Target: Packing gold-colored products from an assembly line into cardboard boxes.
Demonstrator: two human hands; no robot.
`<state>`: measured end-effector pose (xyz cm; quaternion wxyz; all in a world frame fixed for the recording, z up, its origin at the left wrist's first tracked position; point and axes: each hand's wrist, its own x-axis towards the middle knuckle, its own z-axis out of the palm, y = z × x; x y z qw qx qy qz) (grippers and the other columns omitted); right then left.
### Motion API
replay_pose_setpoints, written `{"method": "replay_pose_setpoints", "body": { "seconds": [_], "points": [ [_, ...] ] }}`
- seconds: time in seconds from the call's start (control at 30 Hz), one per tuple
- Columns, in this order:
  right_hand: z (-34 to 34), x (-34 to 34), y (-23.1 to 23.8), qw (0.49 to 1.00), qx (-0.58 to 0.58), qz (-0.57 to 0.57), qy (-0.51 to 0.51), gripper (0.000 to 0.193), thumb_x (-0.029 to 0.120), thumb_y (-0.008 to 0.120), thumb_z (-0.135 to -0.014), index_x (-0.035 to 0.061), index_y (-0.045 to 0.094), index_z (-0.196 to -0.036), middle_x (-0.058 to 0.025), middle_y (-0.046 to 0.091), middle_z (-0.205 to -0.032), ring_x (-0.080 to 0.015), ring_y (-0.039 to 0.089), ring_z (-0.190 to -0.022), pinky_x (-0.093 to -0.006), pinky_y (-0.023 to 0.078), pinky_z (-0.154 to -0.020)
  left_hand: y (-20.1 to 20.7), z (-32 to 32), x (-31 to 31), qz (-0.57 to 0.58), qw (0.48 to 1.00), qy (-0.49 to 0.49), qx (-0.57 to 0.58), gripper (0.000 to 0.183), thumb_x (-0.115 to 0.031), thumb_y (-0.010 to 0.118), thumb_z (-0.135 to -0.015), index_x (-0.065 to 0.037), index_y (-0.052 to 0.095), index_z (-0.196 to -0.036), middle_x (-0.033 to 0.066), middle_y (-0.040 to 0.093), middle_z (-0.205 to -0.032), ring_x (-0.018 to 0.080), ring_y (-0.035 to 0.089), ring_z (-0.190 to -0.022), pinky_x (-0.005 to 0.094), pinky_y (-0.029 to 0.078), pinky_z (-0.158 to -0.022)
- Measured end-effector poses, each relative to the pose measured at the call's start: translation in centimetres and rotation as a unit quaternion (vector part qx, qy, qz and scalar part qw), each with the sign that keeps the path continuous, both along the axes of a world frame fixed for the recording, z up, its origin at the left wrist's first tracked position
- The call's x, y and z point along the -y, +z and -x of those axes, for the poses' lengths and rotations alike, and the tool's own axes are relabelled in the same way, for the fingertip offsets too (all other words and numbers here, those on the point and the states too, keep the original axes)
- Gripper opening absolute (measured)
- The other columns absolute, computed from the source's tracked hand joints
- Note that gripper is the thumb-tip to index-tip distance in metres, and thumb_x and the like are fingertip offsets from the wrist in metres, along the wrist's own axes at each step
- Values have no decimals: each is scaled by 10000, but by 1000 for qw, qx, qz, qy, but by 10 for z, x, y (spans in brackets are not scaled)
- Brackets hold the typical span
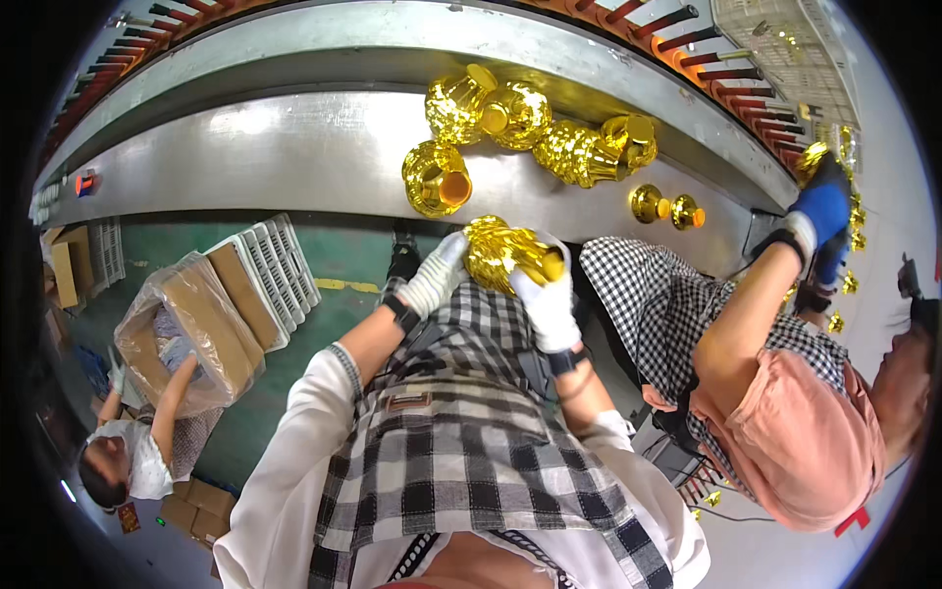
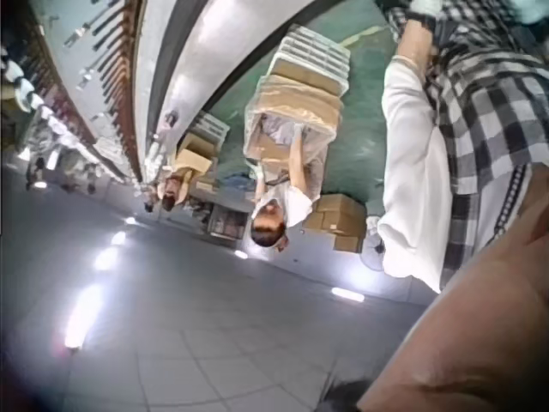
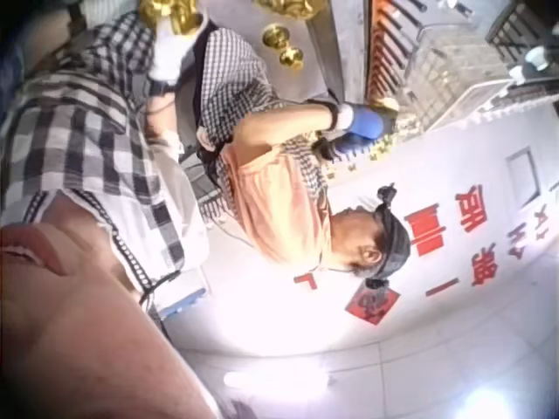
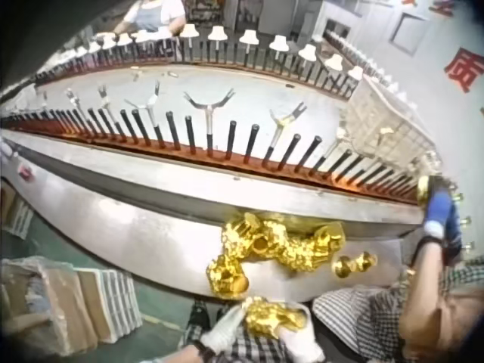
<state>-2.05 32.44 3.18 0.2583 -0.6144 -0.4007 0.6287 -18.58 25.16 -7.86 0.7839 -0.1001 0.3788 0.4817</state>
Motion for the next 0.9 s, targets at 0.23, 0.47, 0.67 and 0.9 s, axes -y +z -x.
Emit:
{"method": "replay_pose_setpoints", "body": {
  "seconds": [0.23, 0.47, 0.67, 0.9],
  "points": [
    [30, -28, 112, 980, -28, -167, 101, 896, 134, 831, -729, 24, 373, -1492, -154, 490, -1461, -283, 493, -1368, -458, 417, -1151, 121, 74, -27, -177, 858, -166, -453, 698, -420, 593, -1034, -7, 369, -1550, 227, 476, -1327, 328, 481, -1256, 358, 370, -1116],
    [86, -80, 59, 980, 12, -123, 159, 768, 33, 787, -714, 29, 451, -1406, -125, 580, -1341, -224, 580, -1220, -375, 479, -1061, -44, 99, -54, -83, 911, -31, -403, 471, -347, 551, -1059, -12, 600, -1385, 191, 604, -1334, 284, 598, -1153, 388, 458, -1035],
    [70, -82, 54, 984, -15, -102, 144, 777, 98, 833, -725, 46, 464, -1408, -76, 619, -1236, -176, 609, -1105, -337, 511, -994, -119, 109, -113, 12, 946, -204, -250, 572, -534, 510, -1019, -145, 531, -1439, 81, 598, -1360, 239, 549, -1227, 465, 462, -1015],
    [73, -76, 59, 974, -3, -69, 216, 789, 199, 878, -695, 51, 488, -1365, -100, 557, -1316, -218, 558, -1209, -377, 475, -1050, -110, 102, -73, 116, 975, -127, -139, 530, -525, 576, -984, -143, 596, -1351, 42, 663, -1264, 203, 603, -1169, 443, 507, -971]
  ]
}}
